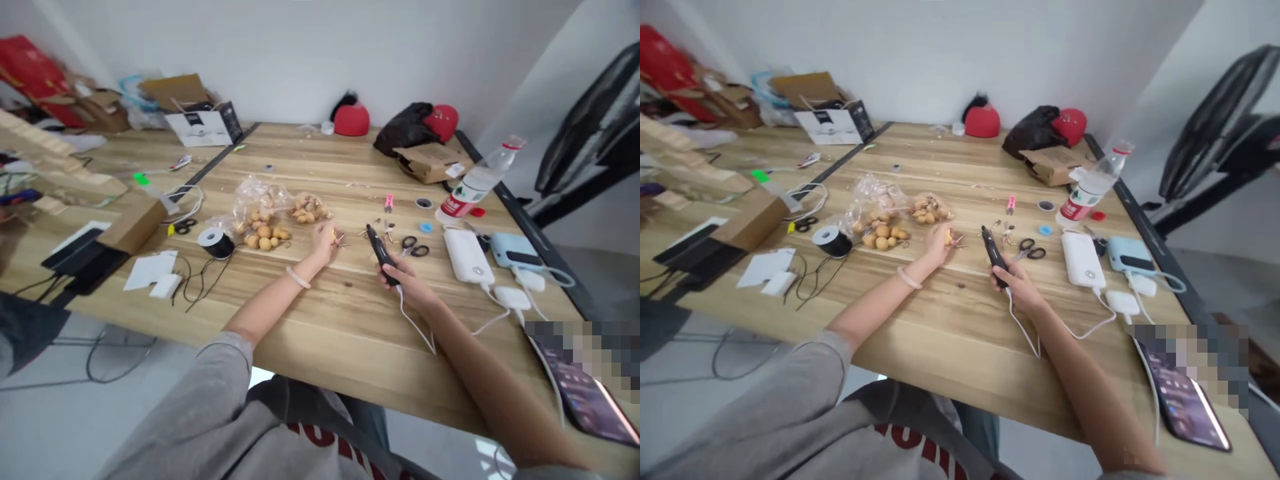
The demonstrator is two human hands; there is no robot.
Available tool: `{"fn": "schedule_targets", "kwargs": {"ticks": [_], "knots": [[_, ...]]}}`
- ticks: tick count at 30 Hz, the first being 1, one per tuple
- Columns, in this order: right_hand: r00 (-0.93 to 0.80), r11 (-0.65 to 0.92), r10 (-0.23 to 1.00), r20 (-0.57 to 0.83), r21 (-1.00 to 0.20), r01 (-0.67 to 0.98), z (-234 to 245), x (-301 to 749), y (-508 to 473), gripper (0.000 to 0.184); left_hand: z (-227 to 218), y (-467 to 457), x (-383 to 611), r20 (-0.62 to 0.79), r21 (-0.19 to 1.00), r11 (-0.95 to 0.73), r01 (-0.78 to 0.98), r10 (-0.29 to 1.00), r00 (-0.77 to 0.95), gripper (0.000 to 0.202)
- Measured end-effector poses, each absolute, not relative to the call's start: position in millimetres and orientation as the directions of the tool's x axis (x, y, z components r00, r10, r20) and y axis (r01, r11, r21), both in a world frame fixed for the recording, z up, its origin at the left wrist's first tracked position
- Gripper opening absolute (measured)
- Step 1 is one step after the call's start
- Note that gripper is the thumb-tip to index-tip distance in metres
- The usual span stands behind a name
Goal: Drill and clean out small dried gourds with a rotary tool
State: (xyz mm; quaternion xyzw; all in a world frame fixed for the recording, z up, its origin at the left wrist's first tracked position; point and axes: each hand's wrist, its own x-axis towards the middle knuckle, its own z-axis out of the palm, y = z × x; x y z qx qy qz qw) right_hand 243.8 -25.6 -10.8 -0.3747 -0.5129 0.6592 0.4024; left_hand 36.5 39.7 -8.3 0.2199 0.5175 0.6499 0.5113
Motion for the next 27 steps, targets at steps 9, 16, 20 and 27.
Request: {"fn": "schedule_targets", "kwargs": {"ticks": [9, 16, 20, 27], "knots": [[-0.547, -0.176, 0.835, -0.057, -0.970, -0.167, -13.2, 251.2, -31.1, 0.037, 5.3, 42.8, 25.1, -0.394, 0.745, 0.231, -0.625, 0.910, -0.133, 0.031], [-0.569, -0.240, 0.816, -0.106, -0.956, -0.166, -14.3, 252.9, -30.0, 0.039, 3.8, 52.1, 19.0, -0.401, 0.700, 0.310, -0.644, 0.916, 0.004, 0.039], [-0.592, -0.258, 0.798, -0.112, -0.951, -0.168, -15.3, 253.2, -27.7, 0.038, 3.4, 51.6, 18.2, -0.397, 0.694, 0.320, -0.645, 0.917, 0.027, 0.038], [-0.588, -0.236, 0.802, -0.104, -0.960, -0.152, -15.5, 254.1, -27.7, 0.038, -1.9, 54.1, 22.6, -0.326, 0.734, 0.233, -0.638, 0.945, -0.029, 0.030]]}}
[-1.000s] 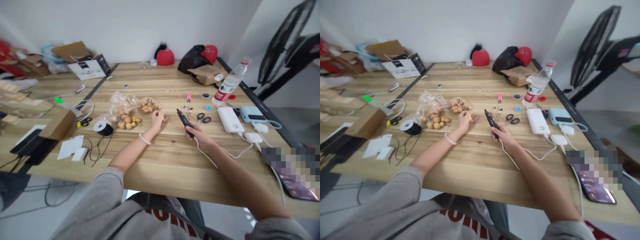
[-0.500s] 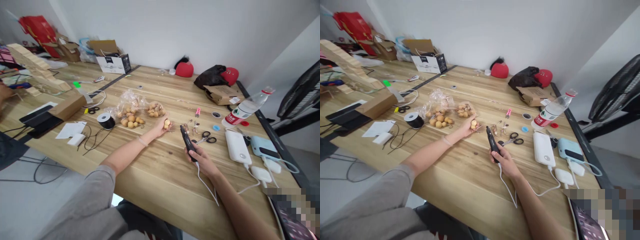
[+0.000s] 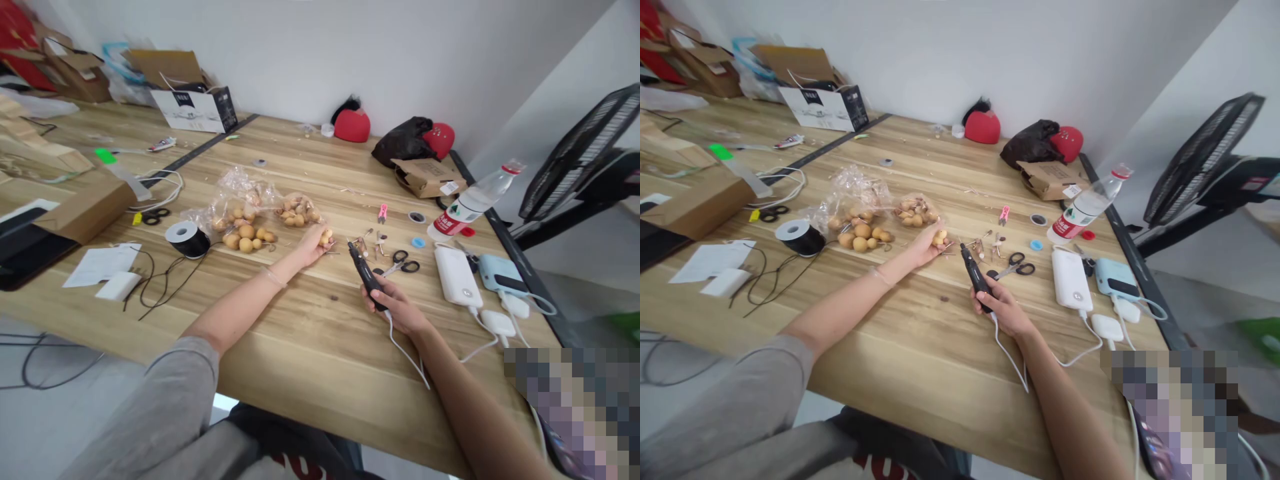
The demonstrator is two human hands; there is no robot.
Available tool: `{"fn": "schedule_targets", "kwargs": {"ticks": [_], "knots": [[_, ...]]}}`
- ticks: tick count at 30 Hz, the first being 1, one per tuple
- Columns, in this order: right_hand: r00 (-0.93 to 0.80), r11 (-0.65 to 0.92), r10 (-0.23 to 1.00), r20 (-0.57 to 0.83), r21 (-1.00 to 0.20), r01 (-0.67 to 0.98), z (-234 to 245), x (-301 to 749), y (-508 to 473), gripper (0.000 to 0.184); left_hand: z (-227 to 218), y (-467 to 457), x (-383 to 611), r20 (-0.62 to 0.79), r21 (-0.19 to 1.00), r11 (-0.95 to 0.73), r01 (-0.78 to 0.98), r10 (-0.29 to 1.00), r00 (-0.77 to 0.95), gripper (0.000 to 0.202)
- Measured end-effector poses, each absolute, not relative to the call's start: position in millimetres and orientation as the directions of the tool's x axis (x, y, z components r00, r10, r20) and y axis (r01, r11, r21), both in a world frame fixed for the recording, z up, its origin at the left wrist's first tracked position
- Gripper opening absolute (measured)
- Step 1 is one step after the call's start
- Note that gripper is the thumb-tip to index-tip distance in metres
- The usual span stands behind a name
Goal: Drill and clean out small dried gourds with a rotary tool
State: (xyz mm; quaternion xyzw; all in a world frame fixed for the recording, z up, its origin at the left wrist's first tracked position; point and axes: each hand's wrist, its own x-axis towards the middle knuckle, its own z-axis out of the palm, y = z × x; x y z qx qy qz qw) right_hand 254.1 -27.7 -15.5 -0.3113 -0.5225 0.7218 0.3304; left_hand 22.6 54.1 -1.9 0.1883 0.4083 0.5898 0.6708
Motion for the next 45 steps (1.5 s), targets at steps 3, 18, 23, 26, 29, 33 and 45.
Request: {"fn": "schedule_targets", "kwargs": {"ticks": [3, 18, 23, 26, 29, 33, 45], "knots": [[-0.565, -0.216, 0.819, -0.098, -0.965, -0.146, -15.6, 252.4, -28.2, 0.038, -3.5, 52.3, 23.6, -0.286, 0.752, 0.197, -0.629, 0.957, -0.041, 0.029], [-0.508, -0.091, 0.860, -0.055, -0.995, -0.046, -13.8, 247.0, -44.4, 0.032, -1.3, 56.7, 17.3, -0.381, 0.683, 0.352, -0.641, 0.919, 0.099, 0.044], [-0.533, -0.092, 0.844, -0.070, -0.996, -0.016, -17.2, 245.2, -49.9, 0.035, -0.1, 55.6, 17.2, -0.414, 0.654, 0.388, -0.649, 0.902, 0.122, 0.042], [-0.539, -0.100, 0.837, -0.093, -0.995, 0.016, -17.7, 244.0, -54.0, 0.049, -0.4, 54.5, 17.8, -0.414, 0.651, 0.395, -0.648, 0.900, 0.133, 0.044], [-0.512, -0.062, 0.854, -0.089, -0.996, 0.070, -15.6, 242.1, -59.0, 0.056, 0.1, 53.5, 18.1, -0.413, 0.652, 0.395, -0.647, 0.901, 0.134, 0.043], [-0.463, -0.029, 0.883, -0.084, -0.992, 0.124, -13.8, 238.3, -67.1, 0.056, 3.5, 50.7, 19.1, -0.414, 0.645, 0.393, -0.656, 0.900, 0.132, 0.042], [-0.423, 0.088, 0.906, -0.021, -0.968, 0.235, -11.0, 227.0, -85.2, 0.052, 4.3, 38.3, 30.1, -0.365, 0.566, 0.426, -0.706, 0.897, 0.249, 0.039]]}}
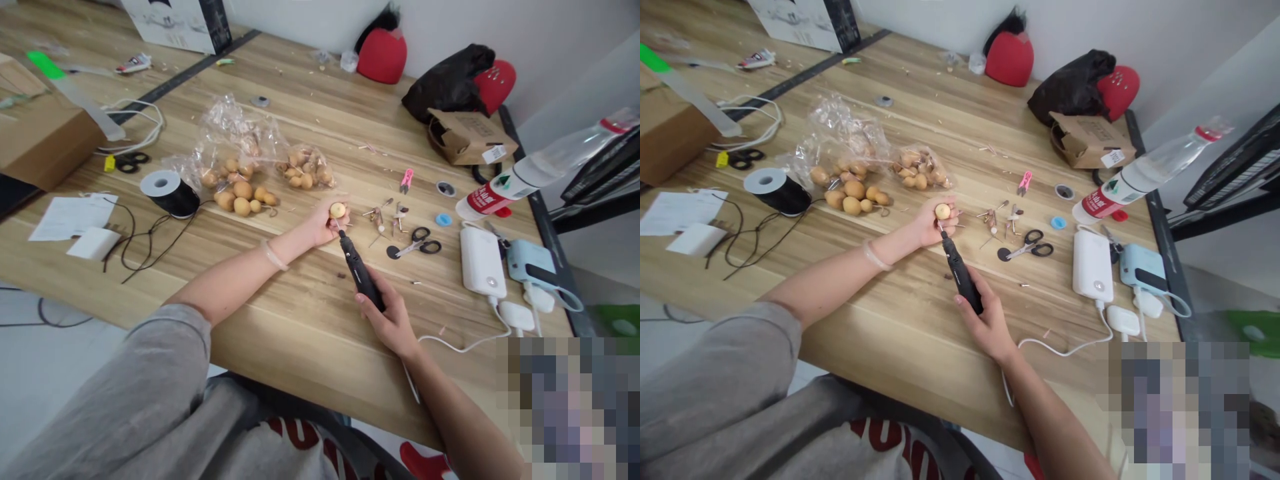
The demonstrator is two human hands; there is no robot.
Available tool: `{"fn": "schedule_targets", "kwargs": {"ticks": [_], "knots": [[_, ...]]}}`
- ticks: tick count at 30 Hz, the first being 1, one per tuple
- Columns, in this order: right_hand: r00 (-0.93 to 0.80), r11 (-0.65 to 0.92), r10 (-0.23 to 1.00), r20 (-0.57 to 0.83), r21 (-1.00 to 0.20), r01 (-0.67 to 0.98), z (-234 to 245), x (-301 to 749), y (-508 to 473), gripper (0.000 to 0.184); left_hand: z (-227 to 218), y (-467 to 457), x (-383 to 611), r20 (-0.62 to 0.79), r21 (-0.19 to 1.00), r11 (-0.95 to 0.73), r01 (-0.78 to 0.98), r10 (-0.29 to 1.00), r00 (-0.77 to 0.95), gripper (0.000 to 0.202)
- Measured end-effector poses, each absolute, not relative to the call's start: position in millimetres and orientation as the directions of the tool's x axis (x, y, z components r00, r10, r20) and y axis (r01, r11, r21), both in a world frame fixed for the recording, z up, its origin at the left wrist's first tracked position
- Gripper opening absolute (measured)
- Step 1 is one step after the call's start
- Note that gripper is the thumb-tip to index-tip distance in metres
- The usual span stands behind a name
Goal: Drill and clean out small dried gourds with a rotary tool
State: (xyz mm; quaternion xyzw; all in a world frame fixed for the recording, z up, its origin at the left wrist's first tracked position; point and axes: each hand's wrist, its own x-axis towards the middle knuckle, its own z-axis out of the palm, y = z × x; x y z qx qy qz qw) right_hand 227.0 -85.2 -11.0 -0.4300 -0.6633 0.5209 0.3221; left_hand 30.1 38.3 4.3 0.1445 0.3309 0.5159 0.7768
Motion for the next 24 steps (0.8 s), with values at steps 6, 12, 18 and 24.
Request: {"fn": "schedule_targets", "kwargs": {"ticks": [6, 12, 18, 24], "knots": [[-0.373, 0.074, 0.927, -0.027, -0.965, 0.253, -12.2, 225.9, -90.2, 0.053, -1.2, 42.7, 26.4, -0.381, 0.497, 0.423, -0.758, 0.891, 0.247, 0.034], [-0.341, 0.106, 0.940, 0.011, -0.960, 0.260, -15.0, 226.9, -90.0, 0.055, -4.7, 44.5, 25.4, -0.382, 0.499, 0.458, -0.736, 0.878, 0.287, 0.034], [-0.347, 0.121, 0.938, 0.018, -0.953, 0.277, -13.7, 226.3, -89.6, 0.053, 0.5, 42.3, 30.7, -0.401, 0.567, 0.468, -0.678, 0.876, 0.269, 0.039], [-0.332, 0.129, 0.943, 0.030, -0.951, 0.281, -13.8, 226.2, -89.7, 0.053, 0.8, 41.9, 33.3, -0.399, 0.580, 0.481, -0.657, 0.871, 0.286, 0.042]]}}
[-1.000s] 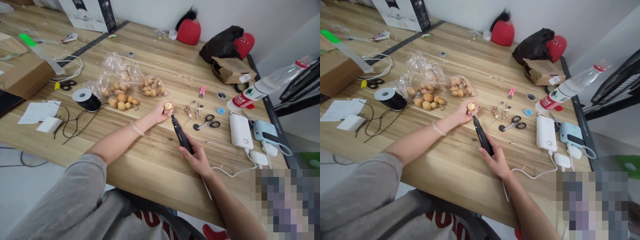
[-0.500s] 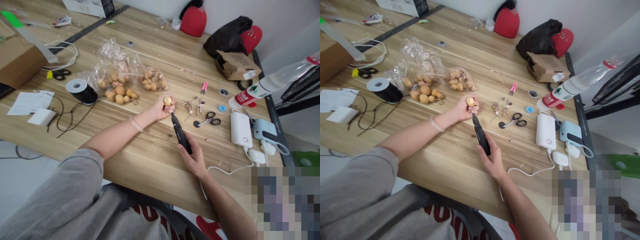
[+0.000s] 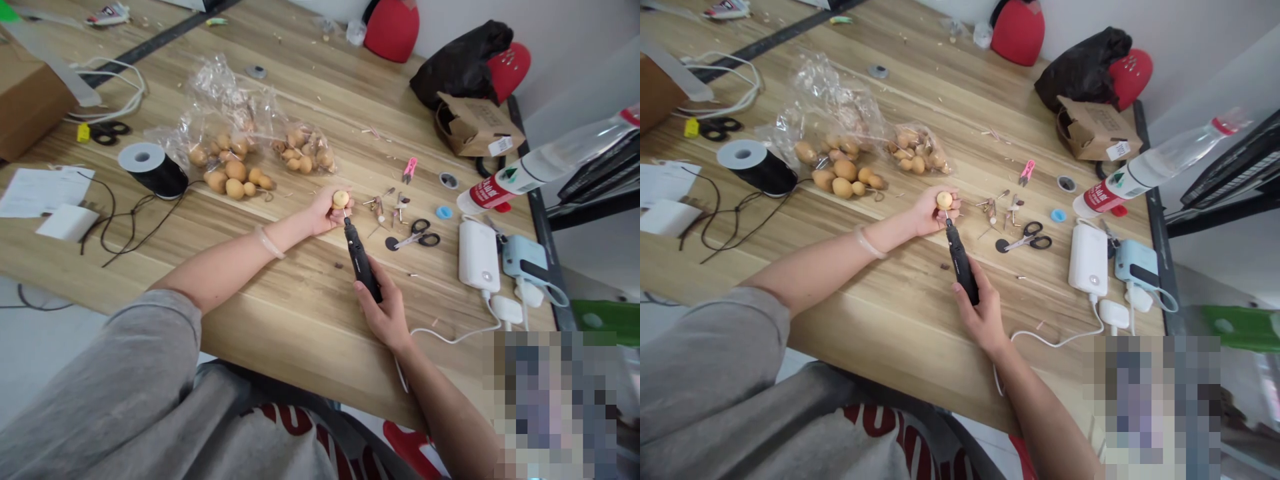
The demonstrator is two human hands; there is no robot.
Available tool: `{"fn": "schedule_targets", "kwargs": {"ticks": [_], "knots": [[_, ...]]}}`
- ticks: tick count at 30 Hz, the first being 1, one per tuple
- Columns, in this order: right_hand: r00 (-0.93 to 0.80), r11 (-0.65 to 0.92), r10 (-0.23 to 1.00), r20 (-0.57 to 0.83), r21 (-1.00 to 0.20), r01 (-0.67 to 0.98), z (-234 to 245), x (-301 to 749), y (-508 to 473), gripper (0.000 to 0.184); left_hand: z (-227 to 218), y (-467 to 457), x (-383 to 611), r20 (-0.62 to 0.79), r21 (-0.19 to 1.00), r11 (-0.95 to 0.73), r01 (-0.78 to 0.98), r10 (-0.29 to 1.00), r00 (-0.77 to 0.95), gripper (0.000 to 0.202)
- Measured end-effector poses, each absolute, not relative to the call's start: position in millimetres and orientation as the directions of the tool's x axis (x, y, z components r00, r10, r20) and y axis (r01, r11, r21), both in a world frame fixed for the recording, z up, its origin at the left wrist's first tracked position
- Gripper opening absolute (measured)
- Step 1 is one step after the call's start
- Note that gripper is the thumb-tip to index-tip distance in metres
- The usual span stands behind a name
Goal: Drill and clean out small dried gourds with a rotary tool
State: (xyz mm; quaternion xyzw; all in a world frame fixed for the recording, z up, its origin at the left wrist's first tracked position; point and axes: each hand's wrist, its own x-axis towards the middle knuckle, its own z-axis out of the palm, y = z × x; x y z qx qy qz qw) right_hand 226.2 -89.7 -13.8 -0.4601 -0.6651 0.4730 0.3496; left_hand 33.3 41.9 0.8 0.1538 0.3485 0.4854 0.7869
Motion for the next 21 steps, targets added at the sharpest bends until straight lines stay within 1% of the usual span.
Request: {"fn": "schedule_targets", "kwargs": {"ticks": [5, 14, 21], "knots": [[-0.322, 0.116, 0.947, 0.012, -0.945, 0.306, -13.6, 226.4, -89.7, 0.055, -0.2, 43.0, 33.1, -0.420, 0.554, 0.497, -0.668, 0.859, 0.292, 0.043], [-0.322, 0.193, 0.944, 0.076, -0.917, 0.348, -17.8, 226.9, -89.6, 0.055, -2.7, 43.2, 32.4, -0.379, 0.597, 0.489, -0.636, 0.870, 0.314, 0.045], [-0.317, 0.216, 0.943, 0.095, -0.903, 0.372, -17.3, 226.6, -89.6, 0.054, -3.5, 43.3, 32.5, -0.362, 0.604, 0.483, -0.634, 0.875, 0.321, 0.049]]}}
